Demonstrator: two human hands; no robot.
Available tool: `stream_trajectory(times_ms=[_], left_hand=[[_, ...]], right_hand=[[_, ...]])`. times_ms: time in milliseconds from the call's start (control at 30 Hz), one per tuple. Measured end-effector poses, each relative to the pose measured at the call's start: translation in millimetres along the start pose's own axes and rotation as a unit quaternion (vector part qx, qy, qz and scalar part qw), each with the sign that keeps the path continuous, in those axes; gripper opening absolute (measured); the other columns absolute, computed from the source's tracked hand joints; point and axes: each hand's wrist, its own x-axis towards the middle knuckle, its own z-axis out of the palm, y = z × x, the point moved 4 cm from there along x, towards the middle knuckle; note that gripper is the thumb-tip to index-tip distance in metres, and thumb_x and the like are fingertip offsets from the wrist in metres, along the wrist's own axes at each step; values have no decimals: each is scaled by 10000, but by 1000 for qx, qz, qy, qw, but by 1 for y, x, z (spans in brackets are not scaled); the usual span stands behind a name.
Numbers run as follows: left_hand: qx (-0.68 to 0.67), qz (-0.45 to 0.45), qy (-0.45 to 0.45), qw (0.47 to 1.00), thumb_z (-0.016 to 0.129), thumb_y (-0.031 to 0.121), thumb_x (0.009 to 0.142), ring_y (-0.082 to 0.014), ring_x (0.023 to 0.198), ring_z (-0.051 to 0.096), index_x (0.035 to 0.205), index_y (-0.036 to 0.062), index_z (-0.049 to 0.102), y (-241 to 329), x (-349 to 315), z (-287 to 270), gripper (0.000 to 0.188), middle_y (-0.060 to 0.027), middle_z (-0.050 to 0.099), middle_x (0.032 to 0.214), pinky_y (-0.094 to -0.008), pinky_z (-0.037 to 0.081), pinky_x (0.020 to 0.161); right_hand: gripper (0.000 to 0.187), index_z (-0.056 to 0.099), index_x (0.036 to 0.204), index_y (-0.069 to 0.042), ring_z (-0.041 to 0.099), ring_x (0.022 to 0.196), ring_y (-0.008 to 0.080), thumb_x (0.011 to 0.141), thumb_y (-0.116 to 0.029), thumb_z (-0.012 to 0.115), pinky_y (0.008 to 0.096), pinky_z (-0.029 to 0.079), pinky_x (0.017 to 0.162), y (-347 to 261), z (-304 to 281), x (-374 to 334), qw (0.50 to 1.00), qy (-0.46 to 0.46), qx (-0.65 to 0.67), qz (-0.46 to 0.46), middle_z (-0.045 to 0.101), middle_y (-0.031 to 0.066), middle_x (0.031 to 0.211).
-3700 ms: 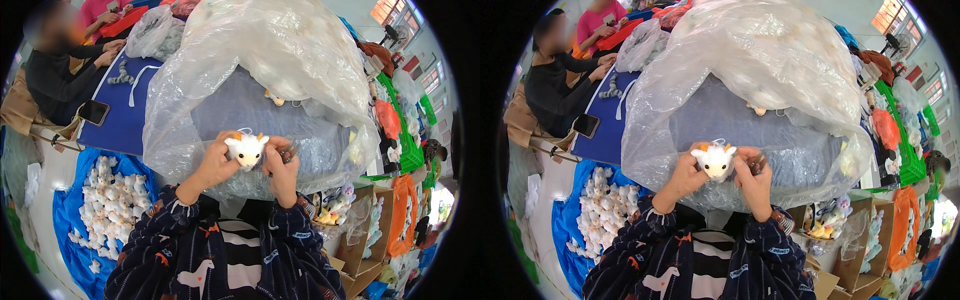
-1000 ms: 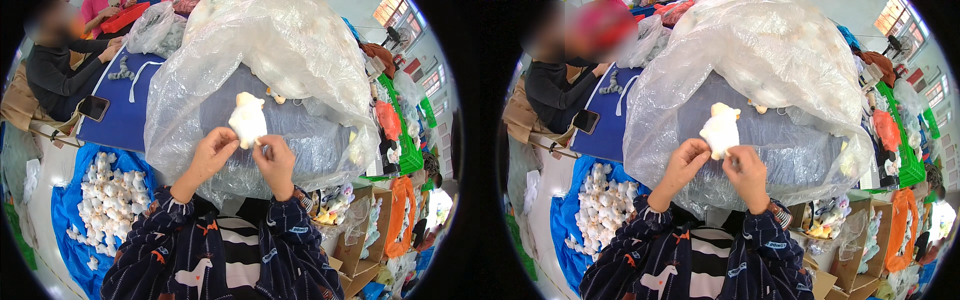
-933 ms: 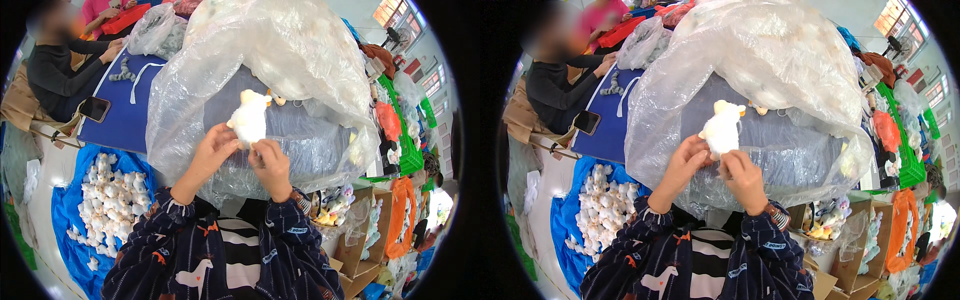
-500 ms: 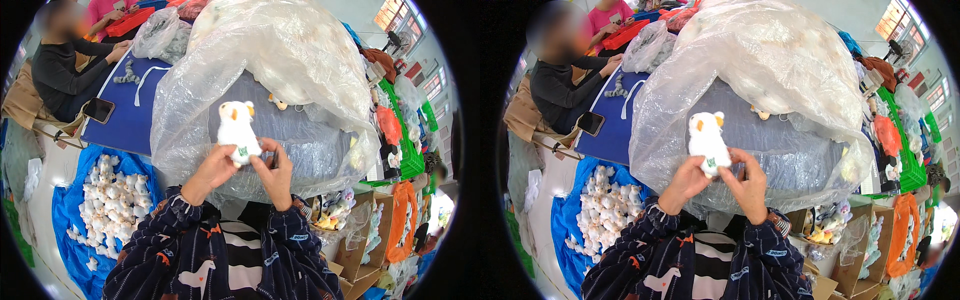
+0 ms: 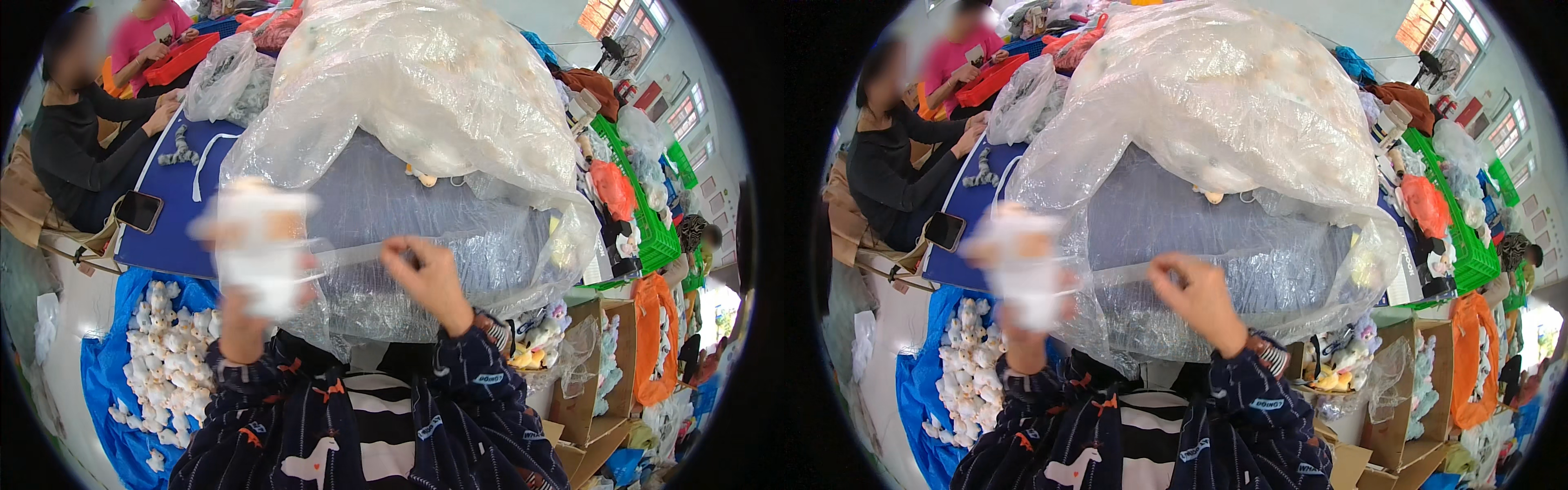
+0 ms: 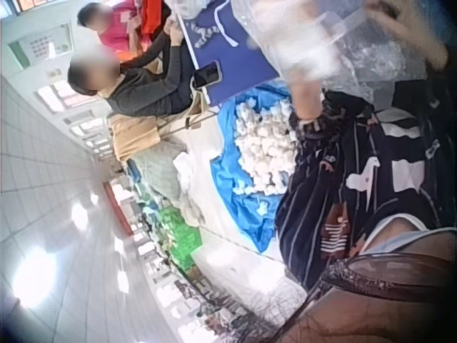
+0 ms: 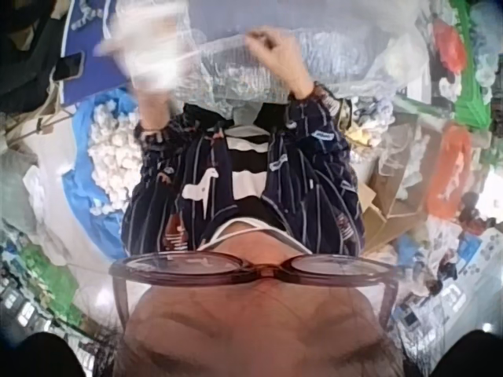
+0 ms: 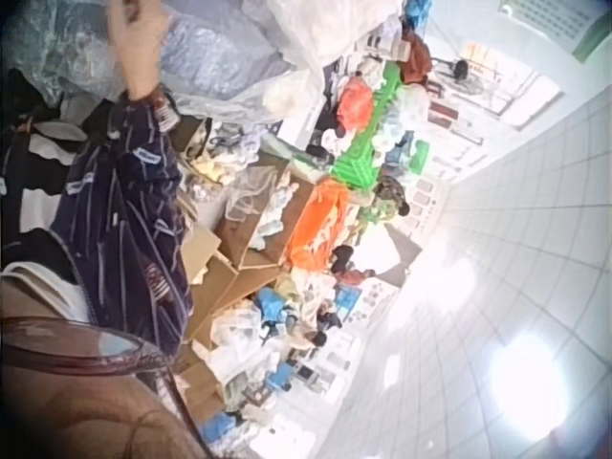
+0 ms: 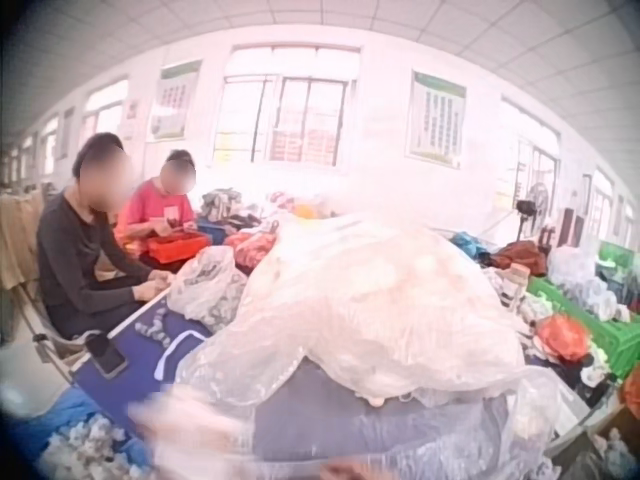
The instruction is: The person uses small scissors to trim loose threads and excess fabric from small white plush toys. They handle each toy one at a time, rotate it to access different sides, and place the finished items into a large plastic bag on the table.
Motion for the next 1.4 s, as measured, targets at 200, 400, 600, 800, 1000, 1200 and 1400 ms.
stream_trajectory(times_ms=[200,400,600,800,1000,1200,1400], left_hand=[[-254,143,-334,896,497,510,856,-239,894,619,1429,171,17,56,-18,18,820,-111,630,980,-418,453,742],[36,-108,-100,988,530,414,869,-249,954,576,1326,34,297,-27,12,13,638,-169,602,1006,-381,460,823],[357,-100,63,927,491,113,891,-166,918,561,1257,12,394,-51,33,14,392,-115,565,1074,-287,460,798],[369,16,118,922,600,60,828,-105,881,531,1213,10,461,-74,36,-2,412,-75,529,1030,-222,464,717],[551,137,102,817,634,65,793,-148,830,569,1089,-10,580,-59,32,23,310,-92,538,974,-240,478,660],[616,162,117,762,623,54,799,-153,739,586,988,-2,622,-49,29,21,197,-85,581,858,-239,464,622],[502,98,126,850,604,54,822,-119,731,571,932,-14,586,-53,32,24,130,-60,564,857,-235,460,628]], right_hand=[[390,469,1117,-16,610,701,358,776,-153,601,432,494,572,62,-22,59,929,144,-340,-38,572,198,908],[368,477,1084,-56,597,694,374,759,-183,595,421,480,596,101,-23,93,903,198,-381,17,600,195,785],[364,510,1062,-20,588,583,221,735,-140,616,338,475,560,90,-31,79,981,157,-112,33,607,140,735],[393,486,1135,1,440,496,26,772,-76,616,184,341,398,15,2,-2,958,42,223,175,578,20,735],[282,478,1007,-24,436,607,11,785,-60,648,157,341,529,18,25,-32,952,83,267,125,567,0,762],[311,514,1028,-19,445,600,20,783,-113,680,172,353,513,14,12,-28,983,98,139,73,577,-3,744],[230,571,989,-3,436,584,30,820,-142,643,183,358,511,21,12,-24,985,70,159,19,573,0,737]])
